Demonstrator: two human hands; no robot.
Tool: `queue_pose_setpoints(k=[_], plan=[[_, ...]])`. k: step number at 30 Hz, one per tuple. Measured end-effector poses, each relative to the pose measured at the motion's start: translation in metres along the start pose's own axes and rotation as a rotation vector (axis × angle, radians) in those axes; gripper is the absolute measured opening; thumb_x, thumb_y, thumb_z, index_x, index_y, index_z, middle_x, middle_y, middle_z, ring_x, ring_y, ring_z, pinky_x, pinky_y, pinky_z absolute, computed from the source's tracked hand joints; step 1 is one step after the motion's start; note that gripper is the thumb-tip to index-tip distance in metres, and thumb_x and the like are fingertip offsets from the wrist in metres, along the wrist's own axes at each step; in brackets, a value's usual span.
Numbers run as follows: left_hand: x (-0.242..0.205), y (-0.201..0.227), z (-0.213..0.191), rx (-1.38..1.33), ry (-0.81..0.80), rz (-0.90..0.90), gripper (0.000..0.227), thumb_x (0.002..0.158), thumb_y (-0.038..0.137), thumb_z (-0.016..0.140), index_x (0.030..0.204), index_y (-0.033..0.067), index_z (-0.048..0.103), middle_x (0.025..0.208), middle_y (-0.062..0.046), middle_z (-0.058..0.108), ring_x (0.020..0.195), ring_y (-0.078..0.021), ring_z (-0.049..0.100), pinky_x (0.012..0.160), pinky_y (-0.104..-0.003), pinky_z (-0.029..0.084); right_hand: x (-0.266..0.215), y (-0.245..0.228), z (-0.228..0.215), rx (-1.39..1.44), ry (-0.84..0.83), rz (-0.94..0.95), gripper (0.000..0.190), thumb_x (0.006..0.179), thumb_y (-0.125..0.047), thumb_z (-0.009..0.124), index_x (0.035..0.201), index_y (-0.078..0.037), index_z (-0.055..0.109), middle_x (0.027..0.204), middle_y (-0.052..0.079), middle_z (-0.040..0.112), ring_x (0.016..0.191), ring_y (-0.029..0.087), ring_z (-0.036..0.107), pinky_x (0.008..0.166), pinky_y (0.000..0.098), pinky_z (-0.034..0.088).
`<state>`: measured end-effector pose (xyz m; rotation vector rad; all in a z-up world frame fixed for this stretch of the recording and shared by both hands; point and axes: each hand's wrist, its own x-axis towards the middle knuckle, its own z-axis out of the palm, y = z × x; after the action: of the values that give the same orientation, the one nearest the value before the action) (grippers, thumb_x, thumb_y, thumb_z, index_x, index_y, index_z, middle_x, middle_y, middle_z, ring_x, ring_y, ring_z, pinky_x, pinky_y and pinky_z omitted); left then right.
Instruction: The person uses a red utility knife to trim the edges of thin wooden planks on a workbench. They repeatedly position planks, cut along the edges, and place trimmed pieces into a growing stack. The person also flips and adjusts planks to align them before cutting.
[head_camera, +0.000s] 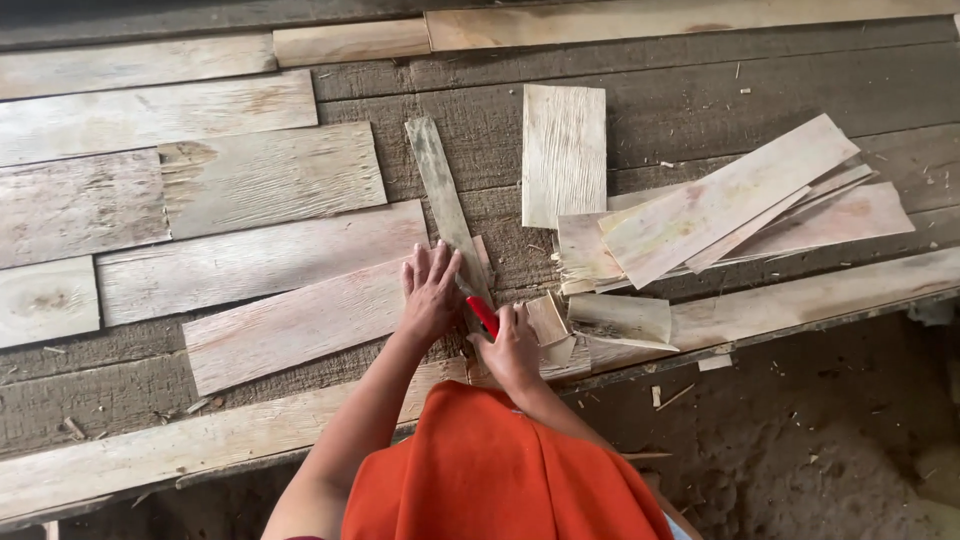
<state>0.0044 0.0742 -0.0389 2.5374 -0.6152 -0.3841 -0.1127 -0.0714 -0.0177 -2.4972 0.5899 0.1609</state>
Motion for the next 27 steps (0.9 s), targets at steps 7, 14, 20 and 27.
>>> queue_pose_setpoints(k=[7,14,20,27], plan=[[-0.001,0.013,-0.019,-0.016,-0.065,-0.011,0.093,0.087,0.057,0.066,0.164,0.0228,0.025,0.173,-0.011,0.01,0.154,-0.0507,0.0,0.121,-0.068,0.005,0.008,-0.015,-0.023,0.263,0.067,0.079,0.049,0.089,-0.053,0.071,0.105,-0.009,0.056,0.093,0.019,0.062,0.088,0.049,0.07,0.071,0.0591,0.059],[0.003,0.01,-0.013,-0.012,-0.116,-0.049,0.097,0.085,0.06,0.068,0.164,0.0242,0.023,0.173,-0.009,0.006,0.155,-0.0488,-0.003,0.122,-0.067,0.002,0.043,-0.005,-0.058,0.542,-0.039,0.291,0.027,0.093,-0.037,0.065,0.104,-0.015,0.053,0.047,0.005,0.063,0.044,0.021,0.07,0.044,0.0318,0.057],[0.003,0.012,-0.021,-0.013,-0.157,-0.046,0.096,0.088,0.058,0.066,0.165,0.0235,0.019,0.174,-0.009,0.002,0.155,-0.0496,-0.006,0.122,-0.068,0.001,0.033,-0.042,-0.099,0.51,-0.116,0.204,0.035,0.093,-0.036,0.066,0.111,-0.009,0.051,0.049,0.01,0.065,0.049,0.024,0.071,0.056,0.034,0.057],[0.003,0.016,-0.027,0.007,-0.176,-0.046,0.097,0.09,0.056,0.067,0.165,0.0219,0.017,0.173,-0.01,0.002,0.154,-0.0507,-0.007,0.121,-0.069,0.001,0.043,-0.037,-0.09,0.43,-0.085,0.157,0.035,0.102,-0.047,0.05,0.102,-0.012,0.054,0.048,0.01,0.063,0.051,0.026,0.07,0.059,0.0363,0.056]])
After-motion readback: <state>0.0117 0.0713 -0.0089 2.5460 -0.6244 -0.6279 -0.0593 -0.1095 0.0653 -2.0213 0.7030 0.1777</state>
